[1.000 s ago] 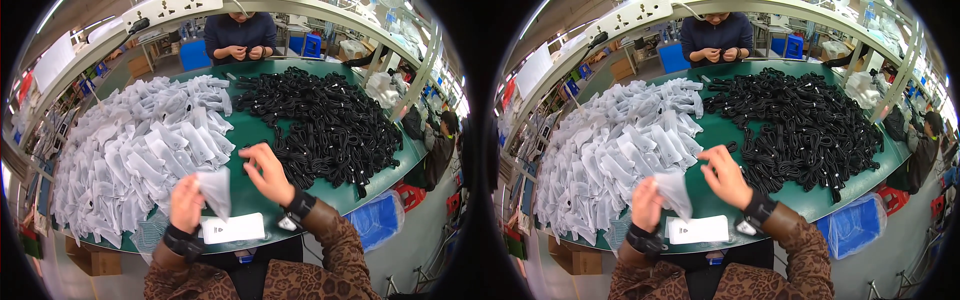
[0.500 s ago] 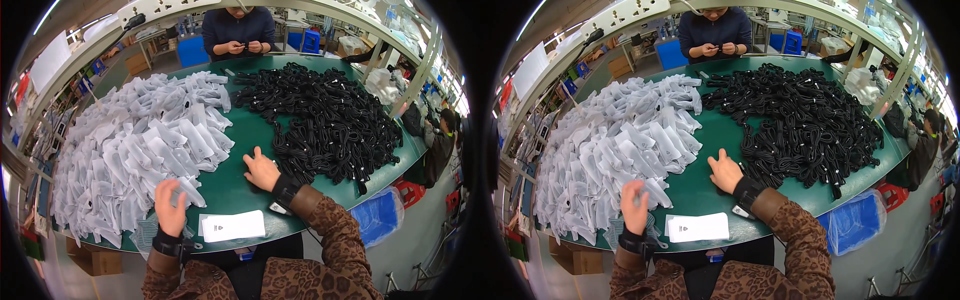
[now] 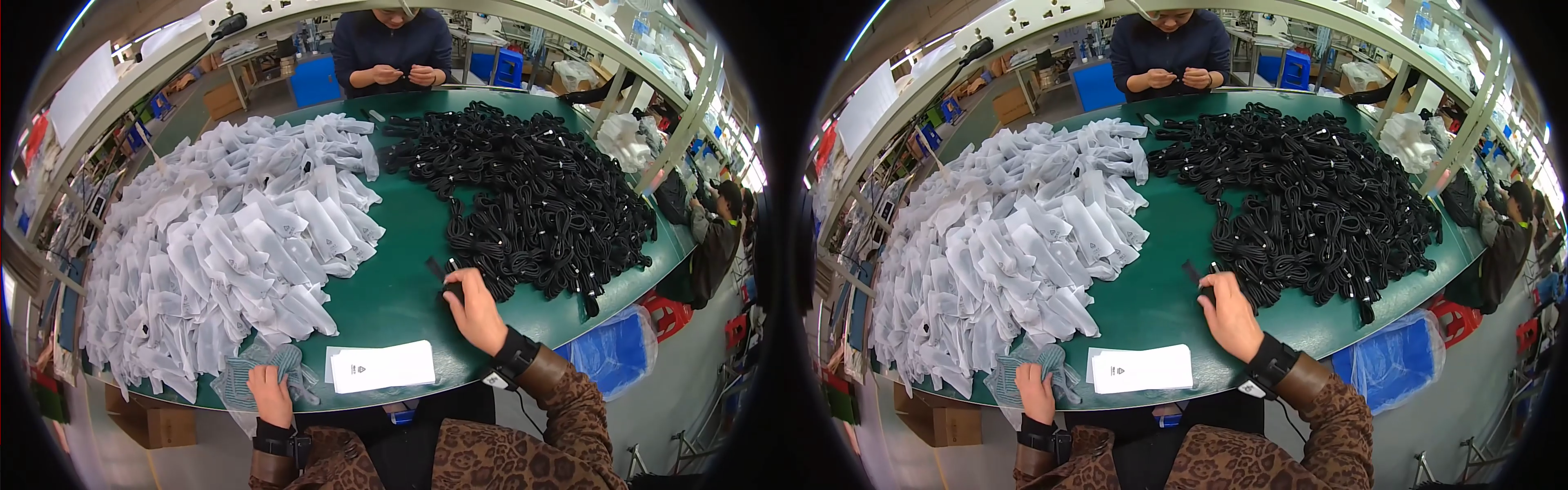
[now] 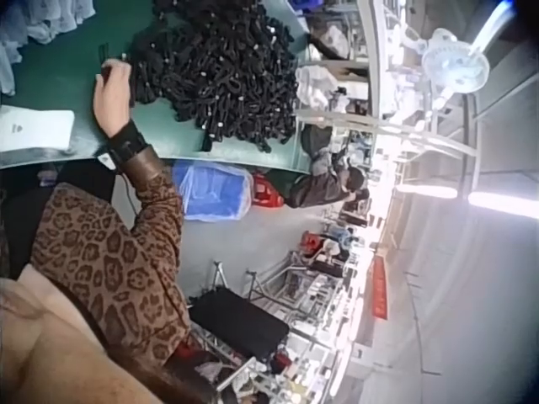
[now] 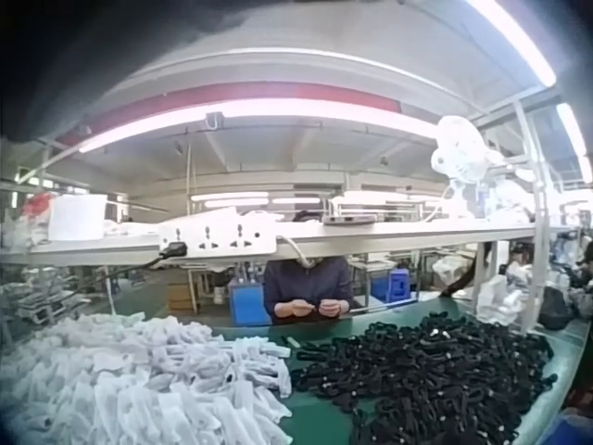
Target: The person packages black cables by hand, picking up a cable and sliding it into a white plastic bag before placing it onto a pile. This process is repeated for several more cables and bags throughout the video.
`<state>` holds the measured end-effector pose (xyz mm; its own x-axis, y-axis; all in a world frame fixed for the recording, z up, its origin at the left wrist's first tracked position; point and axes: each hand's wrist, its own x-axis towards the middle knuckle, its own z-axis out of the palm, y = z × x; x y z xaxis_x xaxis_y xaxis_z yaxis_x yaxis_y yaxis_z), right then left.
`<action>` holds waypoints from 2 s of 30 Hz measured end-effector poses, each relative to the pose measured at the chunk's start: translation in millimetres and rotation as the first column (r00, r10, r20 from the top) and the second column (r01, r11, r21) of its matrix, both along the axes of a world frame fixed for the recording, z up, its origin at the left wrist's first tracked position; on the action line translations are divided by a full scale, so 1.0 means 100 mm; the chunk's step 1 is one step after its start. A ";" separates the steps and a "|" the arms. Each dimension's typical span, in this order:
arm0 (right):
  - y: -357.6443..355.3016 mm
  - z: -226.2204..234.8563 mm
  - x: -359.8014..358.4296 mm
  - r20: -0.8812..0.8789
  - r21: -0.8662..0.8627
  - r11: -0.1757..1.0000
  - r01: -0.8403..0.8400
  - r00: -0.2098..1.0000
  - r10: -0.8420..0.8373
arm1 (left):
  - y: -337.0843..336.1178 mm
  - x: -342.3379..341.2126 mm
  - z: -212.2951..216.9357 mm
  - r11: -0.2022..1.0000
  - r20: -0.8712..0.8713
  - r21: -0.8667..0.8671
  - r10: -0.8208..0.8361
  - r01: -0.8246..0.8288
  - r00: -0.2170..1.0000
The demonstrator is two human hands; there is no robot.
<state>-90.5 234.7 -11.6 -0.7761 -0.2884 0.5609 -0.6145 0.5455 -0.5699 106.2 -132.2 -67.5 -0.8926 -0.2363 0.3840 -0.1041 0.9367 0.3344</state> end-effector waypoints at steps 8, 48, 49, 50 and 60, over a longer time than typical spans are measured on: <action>0.09 -0.15 0.44 0.208 0.188 0.940 -0.284 0.947 0.244 | -0.05 -0.10 -0.03 1.000 0.019 0.026 -0.011 0.011 1.000; 0.38 -0.19 0.68 0.237 0.169 0.985 -0.044 0.972 0.003 | 1.67 -0.92 0.21 0.708 -0.014 0.271 -0.675 0.653 0.738; 0.38 -0.17 0.68 0.225 0.142 0.989 -0.042 0.974 0.009 | 1.68 -0.93 0.23 0.712 -0.024 0.243 -0.675 0.659 0.738; 0.36 -0.15 0.66 0.211 0.115 0.992 -0.042 0.977 0.016 | 1.67 -0.96 0.24 0.717 -0.037 0.213 -0.673 0.664 0.739; 0.34 -0.11 0.89 0.230 0.085 0.987 -0.135 0.967 0.112 | 1.68 -0.88 0.25 0.703 -0.064 0.429 -0.602 0.567 0.796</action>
